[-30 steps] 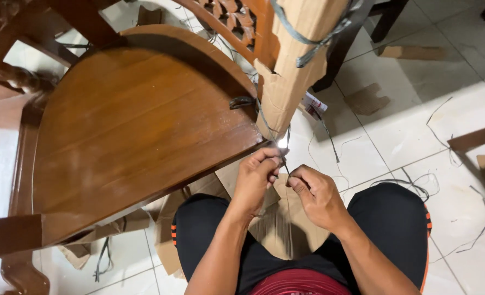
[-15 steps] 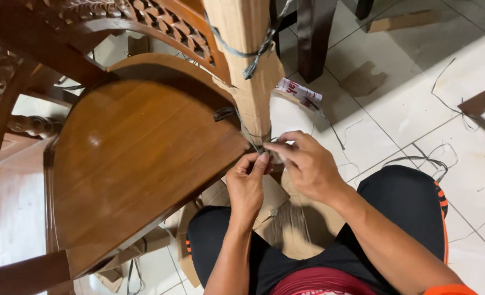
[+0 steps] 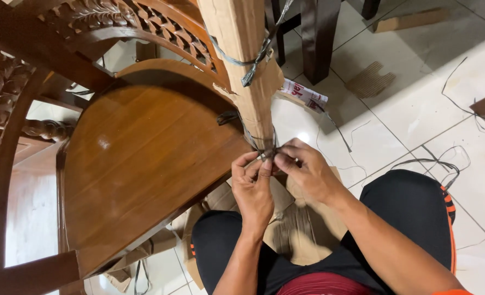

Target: Wrapping wooden furniture with cardboard and securing it with plastic ties using a metal hook

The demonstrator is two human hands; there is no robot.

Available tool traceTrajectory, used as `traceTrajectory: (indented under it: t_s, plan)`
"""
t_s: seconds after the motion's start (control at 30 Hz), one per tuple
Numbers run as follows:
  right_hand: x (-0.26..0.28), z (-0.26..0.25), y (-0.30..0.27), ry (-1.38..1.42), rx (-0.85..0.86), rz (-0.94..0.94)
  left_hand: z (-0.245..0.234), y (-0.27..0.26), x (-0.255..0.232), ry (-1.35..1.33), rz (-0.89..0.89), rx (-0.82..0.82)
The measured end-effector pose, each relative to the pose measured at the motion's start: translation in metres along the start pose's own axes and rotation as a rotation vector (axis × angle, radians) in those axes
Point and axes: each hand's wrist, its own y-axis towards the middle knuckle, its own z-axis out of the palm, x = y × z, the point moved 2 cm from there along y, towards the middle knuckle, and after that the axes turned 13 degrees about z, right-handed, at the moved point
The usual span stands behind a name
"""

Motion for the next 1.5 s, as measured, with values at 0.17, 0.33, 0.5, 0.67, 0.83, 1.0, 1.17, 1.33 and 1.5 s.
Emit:
traceTrajectory:
  t_s: [0.17,0.33,0.5,0.67,0.83,1.0,1.17,1.33,1.5]
  plan:
    - [0.011,0.005,0.007,0.446,-0.077,0.057,0.007,-0.002,-0.015,0.112,0.036,0.071]
    - [-0.016,-0.001,0.013,0.688,-0.158,0.220,-0.006,0.008,-0.011,0.358,0.222,0.067]
    - [-0.042,-0.027,0.048,0.941,-0.138,0.338,-0.027,0.028,-0.011,0.695,0.416,0.083]
    - [-0.065,-0.033,0.075,1.178,-0.018,0.371,-0.031,0.038,-0.021,0.759,0.488,0.221]
    - [-0.073,-0.029,0.084,1.171,-0.009,0.381,-0.043,0.045,-0.025,0.877,0.498,0.342]
    - [-0.029,-0.038,0.071,1.098,0.029,0.337,-0.045,0.044,-0.032,0.828,0.442,0.457]
    - [-0.047,-0.019,0.121,0.991,0.057,0.360,-0.054,0.061,-0.026,0.834,0.494,0.507]
    - [-0.070,-0.022,0.104,0.898,-0.036,0.427,-0.060,0.051,-0.032,0.778,0.464,0.560]
    - [-0.119,-0.031,0.068,0.903,-0.047,0.429,-0.038,0.058,-0.055,0.572,0.492,0.653]
